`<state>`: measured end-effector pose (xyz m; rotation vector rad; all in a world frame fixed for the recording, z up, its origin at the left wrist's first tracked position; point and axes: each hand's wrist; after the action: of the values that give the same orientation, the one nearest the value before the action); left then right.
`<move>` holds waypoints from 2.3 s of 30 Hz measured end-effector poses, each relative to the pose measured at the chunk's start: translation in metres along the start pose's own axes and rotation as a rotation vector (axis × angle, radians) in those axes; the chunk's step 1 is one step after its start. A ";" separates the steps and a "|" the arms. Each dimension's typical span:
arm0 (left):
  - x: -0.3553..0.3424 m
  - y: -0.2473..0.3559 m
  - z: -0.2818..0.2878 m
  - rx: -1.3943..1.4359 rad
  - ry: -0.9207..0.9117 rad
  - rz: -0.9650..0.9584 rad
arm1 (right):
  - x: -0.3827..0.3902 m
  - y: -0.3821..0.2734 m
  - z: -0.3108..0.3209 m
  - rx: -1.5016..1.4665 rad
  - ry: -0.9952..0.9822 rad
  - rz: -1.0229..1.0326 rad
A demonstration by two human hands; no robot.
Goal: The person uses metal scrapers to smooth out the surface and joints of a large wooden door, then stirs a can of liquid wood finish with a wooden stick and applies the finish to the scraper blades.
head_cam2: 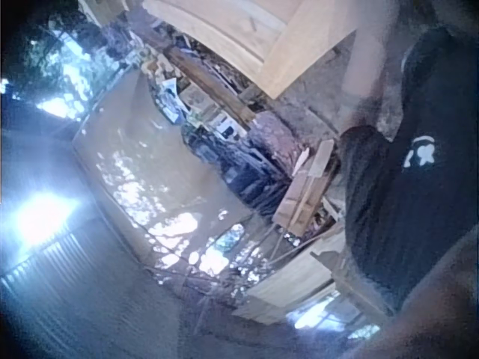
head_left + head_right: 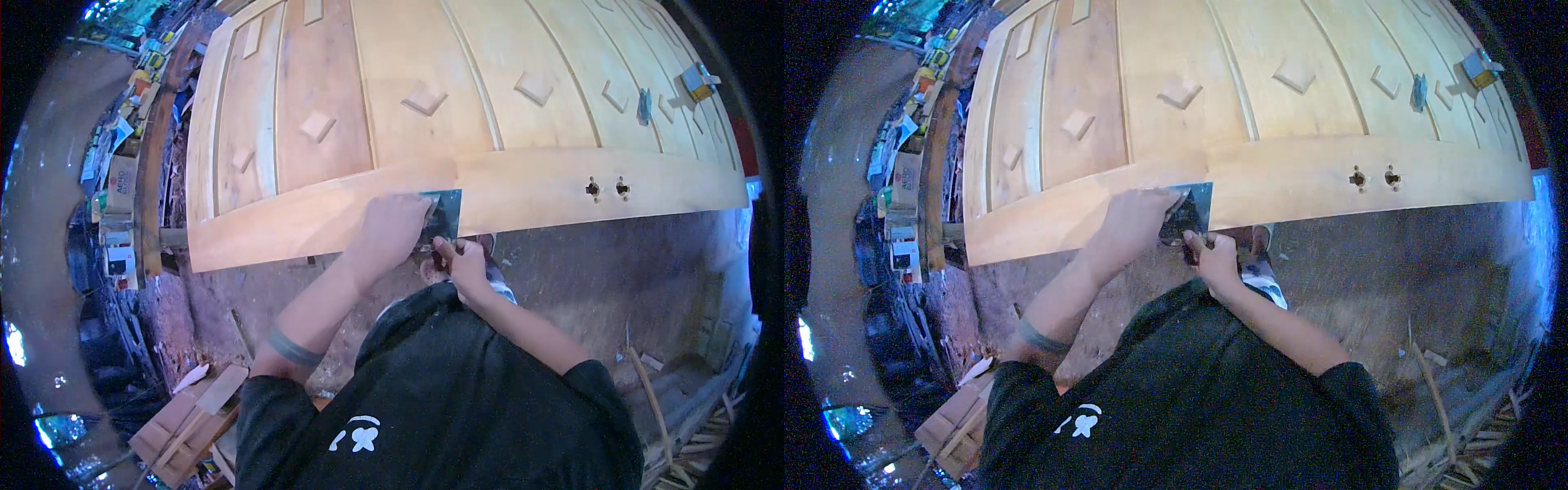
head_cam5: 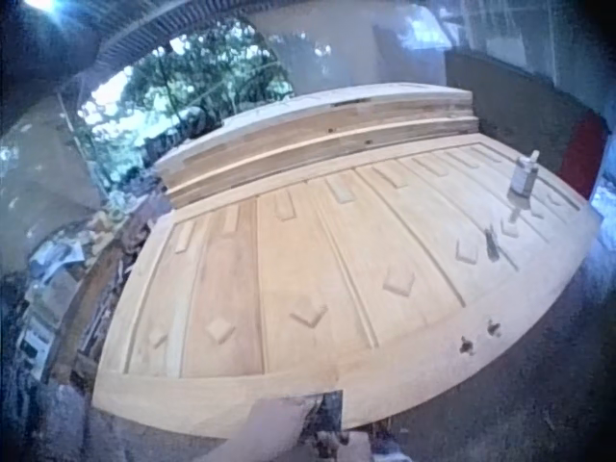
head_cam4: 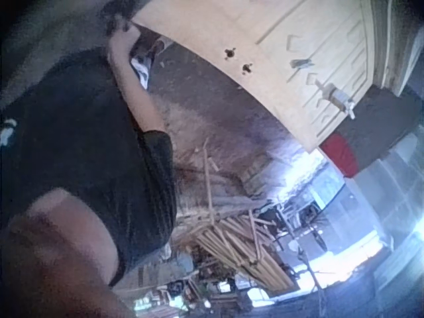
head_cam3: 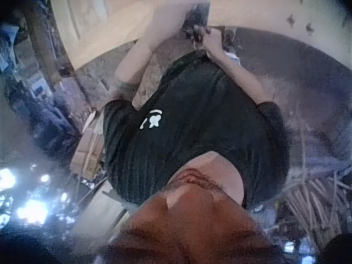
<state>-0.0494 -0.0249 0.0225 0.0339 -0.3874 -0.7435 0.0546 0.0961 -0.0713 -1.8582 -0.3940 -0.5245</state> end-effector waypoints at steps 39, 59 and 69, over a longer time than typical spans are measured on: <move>0.085 0.048 -0.042 0.149 0.054 0.430 | 0.003 -0.022 0.016 0.077 -0.189 -0.084; 0.044 0.080 -0.009 0.341 0.004 0.607 | -0.022 -0.011 0.063 0.352 -0.566 -0.073; 0.056 0.098 0.012 0.640 0.336 0.607 | -0.014 -0.074 0.118 0.301 -0.774 0.059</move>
<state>0.0477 0.0113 0.0687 0.6108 -0.2767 0.0124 0.0241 0.2323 -0.0543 -1.7085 -0.8709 0.3127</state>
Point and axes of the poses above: each hand's wrist, its own x-axis away from the middle knuckle, its own z-axis out of the back of the hand, y = z × x, and after that the axes turned 10 degrees about -y, right-handed
